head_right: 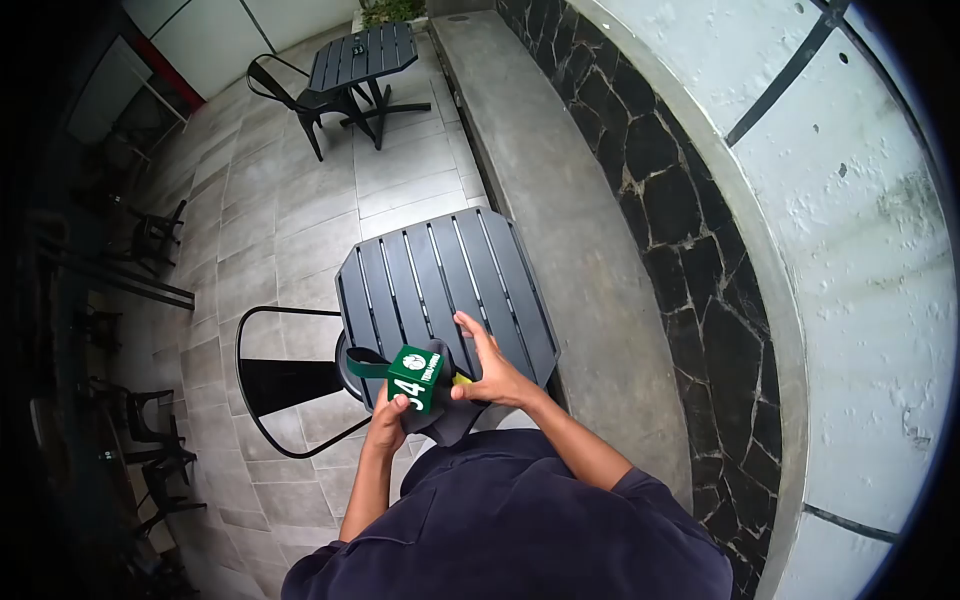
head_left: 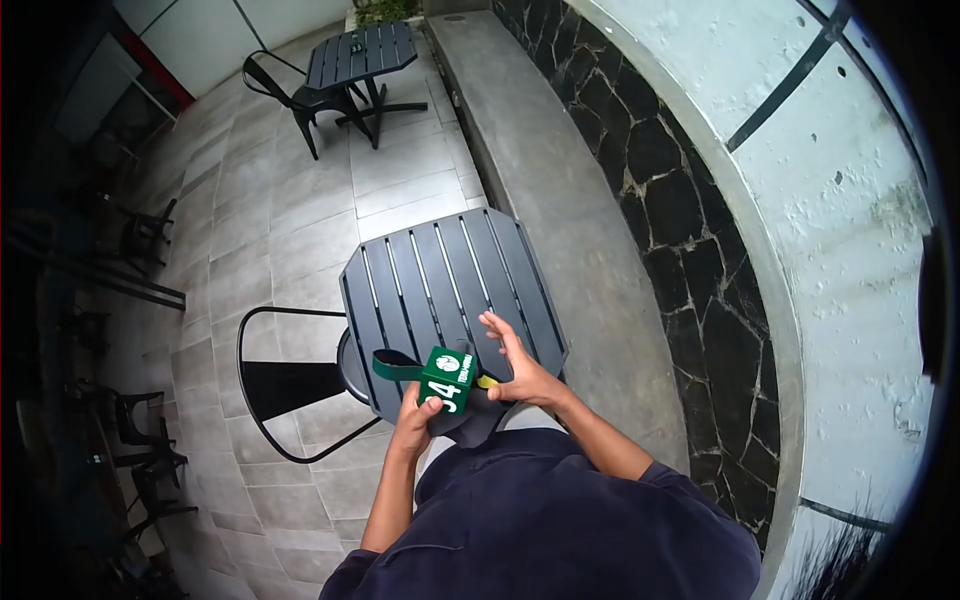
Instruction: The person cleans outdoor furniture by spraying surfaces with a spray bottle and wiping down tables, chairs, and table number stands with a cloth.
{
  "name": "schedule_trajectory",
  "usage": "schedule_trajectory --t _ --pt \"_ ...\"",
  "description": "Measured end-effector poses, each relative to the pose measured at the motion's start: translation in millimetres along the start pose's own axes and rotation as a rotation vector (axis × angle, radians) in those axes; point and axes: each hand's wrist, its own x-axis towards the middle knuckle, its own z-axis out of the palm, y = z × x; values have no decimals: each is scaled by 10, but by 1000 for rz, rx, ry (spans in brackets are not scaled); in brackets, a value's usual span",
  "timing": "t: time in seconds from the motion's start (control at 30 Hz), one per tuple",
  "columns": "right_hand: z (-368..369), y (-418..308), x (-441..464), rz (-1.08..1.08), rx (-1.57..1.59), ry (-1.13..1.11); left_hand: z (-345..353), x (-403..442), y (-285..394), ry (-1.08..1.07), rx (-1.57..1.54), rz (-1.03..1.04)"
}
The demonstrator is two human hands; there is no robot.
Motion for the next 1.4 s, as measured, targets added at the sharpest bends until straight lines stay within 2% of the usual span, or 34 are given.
schedule_trajectory --t 0.07,0.1,0.13,0.17,0.23,0.27,0.3,0.37,0.4,0.43,0.5,0.53,0.6,0.63,0.67,0.7,0.77,0.8,0.83,0.87,0.9,0.97,1.03,1.1,1.17,1.2,1.23,1.3,1.33,1.4 --pt "-56 -19 -30 -64 -48 -32 183 13 71 8 -110 44" --pt "-27 -24 -50 -3 55 -137 223 26 92 10 -104 52" --pt "-24 -55 -51 58 156 -243 260 47 126 -7 -13 64" --pt "-69 17 -26 52 158 -251 290 71 170 -19 77 73" --pt "-219 213 87 544 135 -324 347 81 336 -135 22 63" --pt "-303 -113 62 465 340 -191 430 61 463 -156 4 101" --pt "-442 -108 51 471 486 -121 488 62 567 -174 -16 142" --pt "-695 -279 21 379 616 78 457 53 714 -53 187 135" --pt "-791 -392 5 244 640 147 509 45 769 -42 189 165" --pt "-885 -560 0 117 536 150 576 61 781 -34 190 191" --pt "-853 -889 -47 53 134 283 692 148 736 -40 124 226" --pt "-766 -1044 -52 53 131 283 747 190 696 -50 62 251" --pt "-490 -1282 -29 -455 -409 254 870 274 578 -41 -169 243" --pt "-396 -1309 -71 -419 -439 63 1004 299 547 2 -280 253" --pt "-204 -1287 -92 -467 -390 88 1054 328 431 33 -120 364" --pt "-57 -1261 -80 -516 -341 109 1059 376 394 -48 -193 424" --pt "-42 -1136 47 -483 -251 150 1017 448 355 -28 -379 290" --pt "-54 -1101 101 -444 -156 195 1021 459 320 -24 -381 291" --pt "-88 -1118 151 -439 -153 194 1102 450 342 -20 -315 319" --pt "-138 -1145 207 -316 -46 92 1143 437 350 -18 -249 343" --pt "-189 -1163 250 -197 58 -9 1073 465 325 -52 -29 435" --pt "-271 -1088 302 -182 57 -5 1018 510 317 -46 -31 391" --pt "-329 -1057 302 -40 175 -56 1051 457 336 -26 -92 343" --pt "-338 -1009 353 -83 177 -23 1072 413 396 -3 -152 292" --pt "-402 -953 409 3 196 70 1017 400 479 -128 -202 221" --pt "-460 -920 436 54 263 123 1008 374 522 -35 -205 142" --pt "-512 -813 478 21 412 178 903 406 512 -38 -205 136" --pt "-698 -841 393 57 614 202 666 524 445 -146 14 316" --pt "-719 -915 322 58 612 204 732 481 505 -20 204 335" --pt "-653 -1218 44 -6 231 20 834 466 532 -16 283 408"
